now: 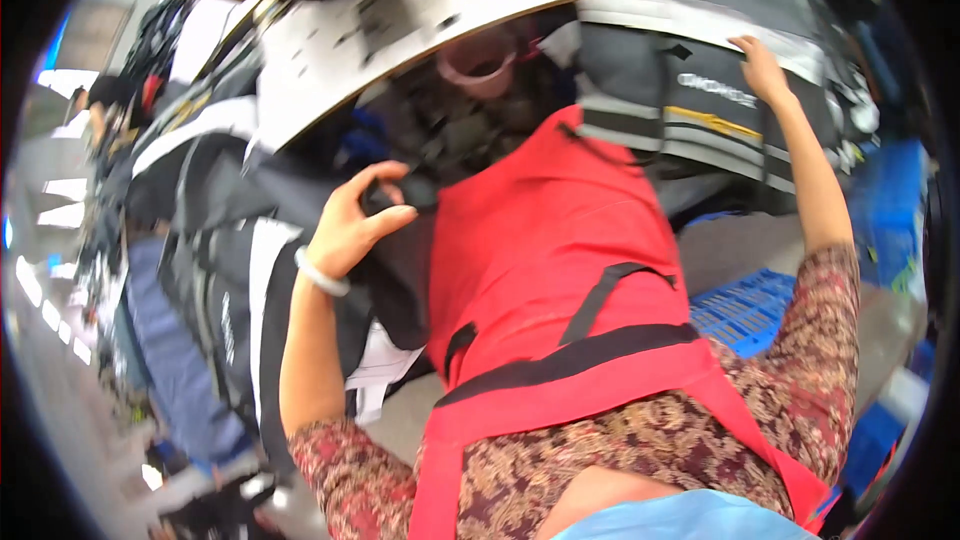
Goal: Sewing components of black bags using an industrial sewing machine.
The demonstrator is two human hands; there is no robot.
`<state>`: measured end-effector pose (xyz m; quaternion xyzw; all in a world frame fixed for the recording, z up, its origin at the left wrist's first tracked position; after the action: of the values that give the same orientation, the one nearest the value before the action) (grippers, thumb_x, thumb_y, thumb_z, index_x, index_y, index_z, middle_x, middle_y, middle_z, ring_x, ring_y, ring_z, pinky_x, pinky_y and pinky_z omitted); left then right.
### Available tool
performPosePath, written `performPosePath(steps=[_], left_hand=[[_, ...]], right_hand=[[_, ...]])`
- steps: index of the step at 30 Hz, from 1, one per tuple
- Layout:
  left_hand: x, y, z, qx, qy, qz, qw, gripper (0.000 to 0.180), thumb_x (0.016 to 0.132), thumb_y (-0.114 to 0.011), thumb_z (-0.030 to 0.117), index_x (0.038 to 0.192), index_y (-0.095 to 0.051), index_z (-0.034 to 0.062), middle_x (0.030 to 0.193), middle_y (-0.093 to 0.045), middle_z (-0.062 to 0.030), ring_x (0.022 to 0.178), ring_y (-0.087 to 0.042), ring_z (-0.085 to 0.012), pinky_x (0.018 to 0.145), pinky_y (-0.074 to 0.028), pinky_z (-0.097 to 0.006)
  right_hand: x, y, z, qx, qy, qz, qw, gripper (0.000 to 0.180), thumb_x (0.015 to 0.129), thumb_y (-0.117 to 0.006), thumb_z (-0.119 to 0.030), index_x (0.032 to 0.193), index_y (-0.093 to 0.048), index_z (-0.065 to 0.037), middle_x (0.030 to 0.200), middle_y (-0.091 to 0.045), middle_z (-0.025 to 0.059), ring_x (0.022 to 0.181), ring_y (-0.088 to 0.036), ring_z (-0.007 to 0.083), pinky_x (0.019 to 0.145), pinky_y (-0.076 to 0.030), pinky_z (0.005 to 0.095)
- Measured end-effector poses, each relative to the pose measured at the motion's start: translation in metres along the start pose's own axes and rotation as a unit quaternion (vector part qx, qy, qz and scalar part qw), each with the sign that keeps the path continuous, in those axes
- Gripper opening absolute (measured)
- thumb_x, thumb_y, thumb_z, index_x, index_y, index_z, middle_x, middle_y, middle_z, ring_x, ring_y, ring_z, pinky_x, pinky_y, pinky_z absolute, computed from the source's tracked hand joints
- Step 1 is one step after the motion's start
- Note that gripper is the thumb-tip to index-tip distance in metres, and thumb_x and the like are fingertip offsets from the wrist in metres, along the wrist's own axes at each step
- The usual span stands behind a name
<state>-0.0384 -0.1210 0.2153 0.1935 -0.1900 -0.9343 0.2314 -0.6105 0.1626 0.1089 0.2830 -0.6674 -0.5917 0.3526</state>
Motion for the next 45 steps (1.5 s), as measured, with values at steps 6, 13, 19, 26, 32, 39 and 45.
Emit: performPosePath(steps=[6,13,19,26,32,39,45], left_hand=[[-0.095,0.020,0.036,-0.016,-0.040,0.047,0.998,0.040,0.062,-0.089,0.010,0.076,-0.052,0.0035,0.079,-0.054,-0.0035,0.077,-0.052,-0.0151,0.076,-0.043,-0.027],[-0.155,0.033,0.061,-0.127,-0.100,0.107,0.981,0.035,0.063,-0.087,0.000,0.073,-0.053,0.0033,0.078,-0.057,-0.0088,0.071,-0.053,-0.0146,0.067,-0.042,-0.027],[-0.152,-0.031,0.046,-0.107,-0.059,-0.027,0.992,0.033,0.072,-0.084,0.005,0.076,-0.052,0.0035,0.078,-0.056,-0.0045,0.071,-0.052,-0.0133,0.066,-0.043,-0.026],[-0.211,-0.059,-0.033,-0.153,0.126,-0.092,0.976,0.035,0.075,-0.084,0.017,0.076,-0.051,0.0057,0.078,-0.055,0.0009,0.074,-0.050,-0.0080,0.068,-0.042,-0.024],[-0.294,0.047,-0.108,-0.106,0.284,0.118,0.946,0.016,0.090,-0.066,0.009,0.101,-0.066,-0.0023,0.094,-0.067,-0.0061,0.084,-0.063,-0.0120,0.078,-0.052,-0.027],[-0.113,0.057,0.048,0.446,-0.122,0.242,0.853,0.056,0.080,-0.072,0.021,0.129,-0.051,0.0039,0.118,-0.056,-0.0160,0.108,-0.054,-0.0343,0.097,-0.041,-0.042],[-0.021,0.022,0.034,0.452,-0.294,0.205,0.817,0.030,0.076,-0.057,0.004,0.104,-0.065,0.0109,0.093,-0.059,-0.0068,0.086,-0.060,-0.0248,0.077,-0.048,-0.036]], right_hand=[[-0.061,-0.044,-0.231,0.412,0.086,-0.161,0.893,0.029,0.092,-0.055,-0.001,0.120,-0.062,-0.002,0.116,-0.066,0.0102,0.110,-0.061,0.0167,0.094,-0.047,0.0302],[-0.068,-0.024,-0.516,0.604,0.201,-0.286,0.716,0.028,0.096,-0.058,-0.014,0.121,-0.061,-0.002,0.103,-0.066,0.0066,0.095,-0.061,0.0126,0.086,-0.049,0.0260],[0.020,-0.093,-0.598,0.399,0.162,-0.045,0.902,0.069,0.079,-0.074,-0.036,0.138,-0.047,-0.012,0.101,-0.062,0.0132,0.077,-0.062,0.0211,0.063,-0.053,0.0312],[-0.003,-0.199,-0.634,0.441,-0.027,-0.381,0.812,0.038,0.072,-0.065,-0.011,0.106,-0.067,0.006,0.093,-0.069,0.0240,0.086,-0.069,0.0306,0.070,-0.054,0.0409],[-0.028,-0.105,-0.582,0.591,0.093,-0.159,0.785,0.034,0.083,-0.058,-0.013,0.114,-0.063,0.000,0.089,-0.069,0.0187,0.081,-0.067,0.0291,0.076,-0.050,0.0362],[-0.089,0.026,-0.557,0.586,0.138,-0.067,0.796,0.041,0.086,-0.062,-0.014,0.125,-0.056,-0.003,0.072,-0.060,0.0163,0.064,-0.061,0.0296,0.064,-0.049,0.0376],[-0.117,0.085,-0.510,0.531,0.197,-0.013,0.824,0.045,0.083,-0.058,-0.004,0.127,-0.060,-0.011,0.091,-0.066,0.0209,0.077,-0.067,0.0350,0.070,-0.053,0.0388]])
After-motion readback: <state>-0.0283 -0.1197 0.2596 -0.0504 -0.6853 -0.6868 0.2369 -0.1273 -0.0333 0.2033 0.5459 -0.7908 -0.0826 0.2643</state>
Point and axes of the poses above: each hand's wrist, its own x-axis towards the middle knuckle, its own y-axis out of the back of the hand, z = x × y, the point moved 10 cm from there along x, towards the middle knuckle
